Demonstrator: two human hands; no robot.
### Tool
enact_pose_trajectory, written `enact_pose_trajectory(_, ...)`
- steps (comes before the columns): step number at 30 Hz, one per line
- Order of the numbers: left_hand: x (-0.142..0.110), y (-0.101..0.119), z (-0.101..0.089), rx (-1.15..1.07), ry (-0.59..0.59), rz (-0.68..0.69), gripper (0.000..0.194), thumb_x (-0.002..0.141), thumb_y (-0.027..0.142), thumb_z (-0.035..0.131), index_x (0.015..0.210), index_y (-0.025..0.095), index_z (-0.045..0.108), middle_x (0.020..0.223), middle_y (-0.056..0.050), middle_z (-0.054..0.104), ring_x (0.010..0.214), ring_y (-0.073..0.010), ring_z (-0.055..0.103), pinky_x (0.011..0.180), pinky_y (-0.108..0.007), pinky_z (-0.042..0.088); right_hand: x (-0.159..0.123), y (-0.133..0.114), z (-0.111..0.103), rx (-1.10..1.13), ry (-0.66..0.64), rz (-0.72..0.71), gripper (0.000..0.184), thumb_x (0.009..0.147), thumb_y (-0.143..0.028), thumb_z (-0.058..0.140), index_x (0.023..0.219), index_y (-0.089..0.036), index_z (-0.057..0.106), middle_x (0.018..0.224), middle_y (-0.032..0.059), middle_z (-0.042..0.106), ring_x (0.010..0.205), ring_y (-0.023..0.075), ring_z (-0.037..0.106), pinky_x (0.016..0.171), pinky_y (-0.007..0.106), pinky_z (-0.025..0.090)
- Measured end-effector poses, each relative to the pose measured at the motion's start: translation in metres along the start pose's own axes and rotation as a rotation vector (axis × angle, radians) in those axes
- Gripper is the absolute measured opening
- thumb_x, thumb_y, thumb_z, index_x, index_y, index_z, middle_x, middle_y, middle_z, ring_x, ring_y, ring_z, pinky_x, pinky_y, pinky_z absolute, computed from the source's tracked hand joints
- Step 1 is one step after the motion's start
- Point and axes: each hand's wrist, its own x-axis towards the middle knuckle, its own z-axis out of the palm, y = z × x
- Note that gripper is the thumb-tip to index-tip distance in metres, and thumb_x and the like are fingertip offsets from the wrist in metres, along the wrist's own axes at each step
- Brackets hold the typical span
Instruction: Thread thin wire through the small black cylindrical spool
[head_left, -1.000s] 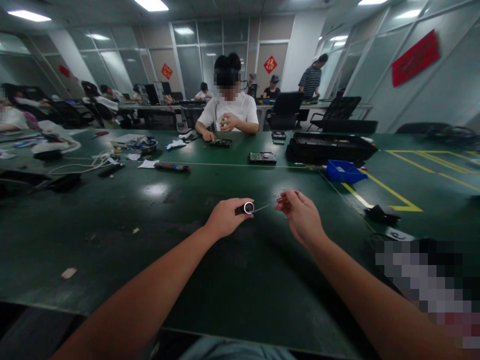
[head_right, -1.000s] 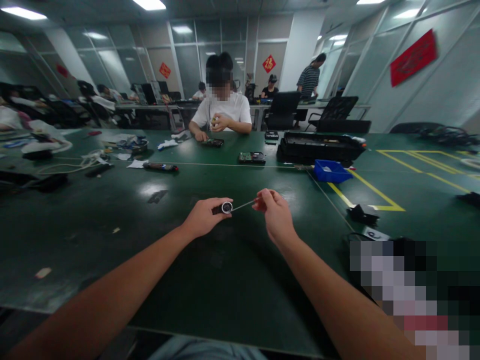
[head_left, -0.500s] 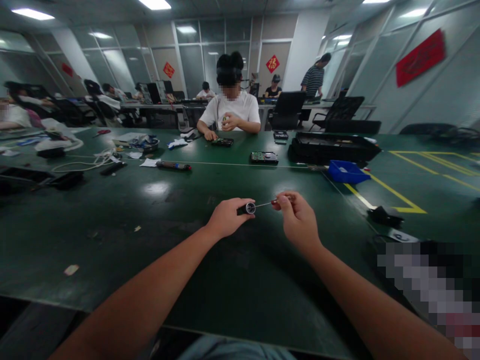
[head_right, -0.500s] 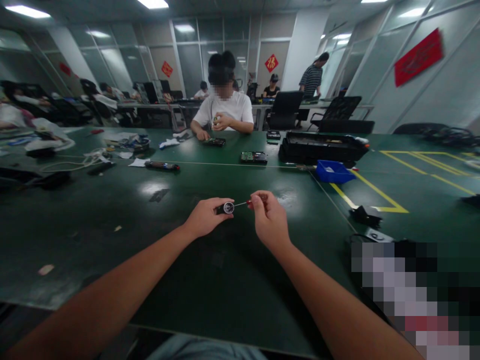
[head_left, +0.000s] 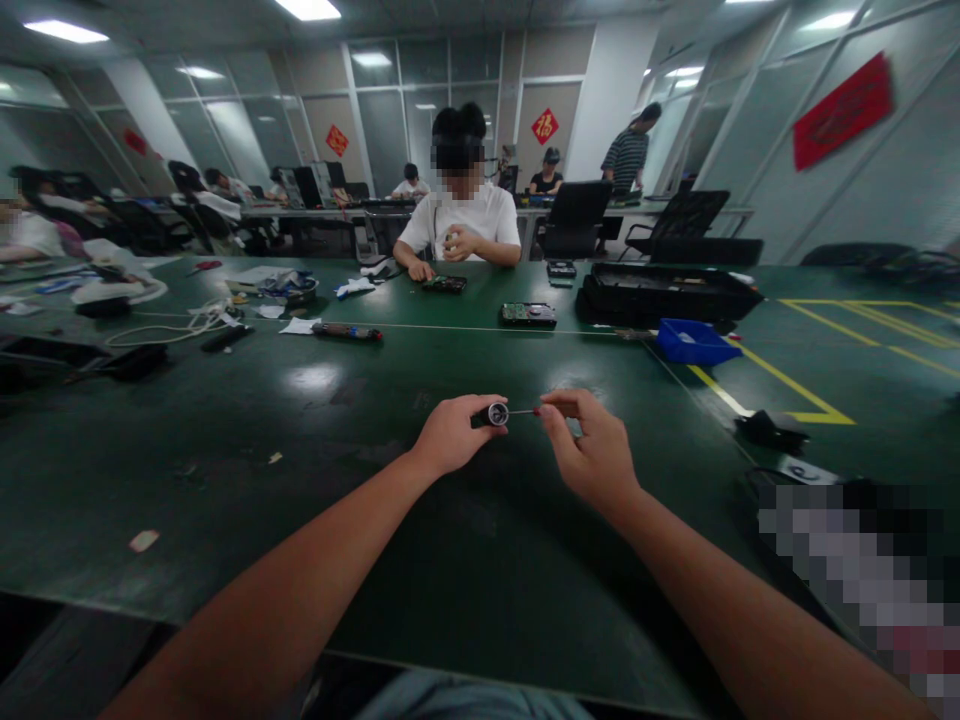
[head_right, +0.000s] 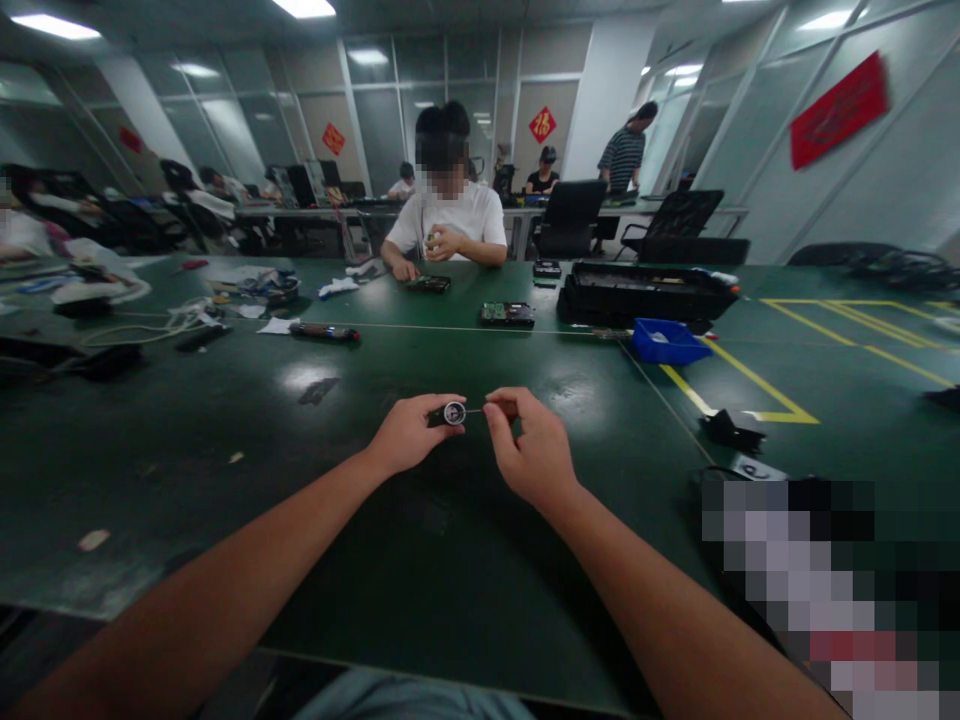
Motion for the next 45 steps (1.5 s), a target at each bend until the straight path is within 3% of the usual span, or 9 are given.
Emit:
enact_pose_trajectory(4,0.001,-0.001,0.000,0.011,-0.006,-0.006,0.041,0.082,0.029,0.079,0.122,0.026,0.071,0.115,-0.002,0.075,0.098,-0.0212,0.070,0.094,-0.036,0.053,-0.001,0.000,-0.001,0.021,-0.077,-0.027,0.020,0.099,-0.033,0.049,0.102,-0.021,0.064,0.089,0.0062,0.073,0.080,0.0209,0.070,0.069,0.034,0.051)
enact_pose_trajectory(7,0.001,-0.001,0.001,0.016,-0.018,-0.003,0.041,0.083,0.030,0.079,0.122,0.026,0.071,0.114,-0.003,0.075,0.098,-0.0215,0.070,0.094,-0.036,0.053,-0.003,-0.001,0.001,0.059,-0.042,0.018,0.020,0.099,-0.035,0.051,0.106,-0.021,0.065,0.088,0.0057,0.073,0.080,0.0213,0.070,0.074,0.036,0.051)
enact_pose_trajectory(10,0.000,-0.001,0.001,0.009,-0.001,0.006,0.041,0.082,0.029,0.080,0.122,0.026,0.071,0.112,-0.003,0.075,0.098,-0.0214,0.070,0.093,-0.035,0.053,-0.003,0.002,0.006,0.233,0.023,0.154,0.023,0.096,-0.038,0.057,0.109,-0.021,0.063,0.090,0.0061,0.074,0.083,0.0219,0.071,0.077,0.038,0.053)
enact_pose_trajectory(15,0.001,0.000,-0.001,-0.015,-0.025,0.094,0.039,0.083,0.024,0.079,0.120,0.025,0.071,0.115,-0.002,0.074,0.104,-0.0204,0.068,0.093,-0.034,0.052,0.005,0.019,0.014,0.592,0.124,0.438,0.027,0.094,-0.046,0.058,0.096,-0.021,0.066,0.086,0.0037,0.068,0.077,0.0181,0.066,0.079,0.037,0.054)
enact_pose_trajectory(18,0.002,0.000,-0.002,-0.001,0.001,0.067,0.038,0.082,0.023,0.079,0.120,0.025,0.072,0.115,-0.003,0.074,0.103,-0.0208,0.068,0.094,-0.035,0.052,0.010,0.028,0.014,0.751,0.150,0.590,0.026,0.090,-0.046,0.061,0.086,-0.021,0.063,0.078,0.0011,0.063,0.068,0.0160,0.062,0.071,0.035,0.054)
enact_pose_trajectory(22,0.002,0.000,-0.001,0.023,-0.008,-0.009,0.040,0.081,0.025,0.080,0.121,0.025,0.072,0.112,-0.004,0.075,0.098,-0.0215,0.069,0.093,-0.037,0.052,0.009,0.026,0.010,0.582,0.175,0.490,0.026,0.093,-0.046,0.058,0.092,-0.020,0.063,0.080,0.0015,0.065,0.072,0.0165,0.062,0.072,0.034,0.052)
enact_pose_trajectory(33,0.001,0.003,-0.001,0.007,-0.040,0.025,0.039,0.083,0.027,0.079,0.121,0.025,0.072,0.111,-0.003,0.074,0.097,-0.0202,0.068,0.090,-0.033,0.052,-0.002,0.009,0.010,0.190,0.051,0.206,0.023,0.100,-0.041,0.049,0.102,-0.021,0.060,0.086,0.0055,0.072,0.078,0.0206,0.071,0.073,0.036,0.053)
enact_pose_trajectory(45,0.000,0.001,0.000,0.009,-0.050,0.028,0.038,0.084,0.027,0.077,0.121,0.026,0.071,0.115,-0.003,0.074,0.103,-0.0209,0.068,0.094,-0.034,0.052,-0.001,0.004,0.007,0.080,0.028,0.138,0.019,0.100,-0.038,0.050,0.101,-0.022,0.060,0.084,0.0048,0.074,0.077,0.0209,0.073,0.072,0.034,0.052)
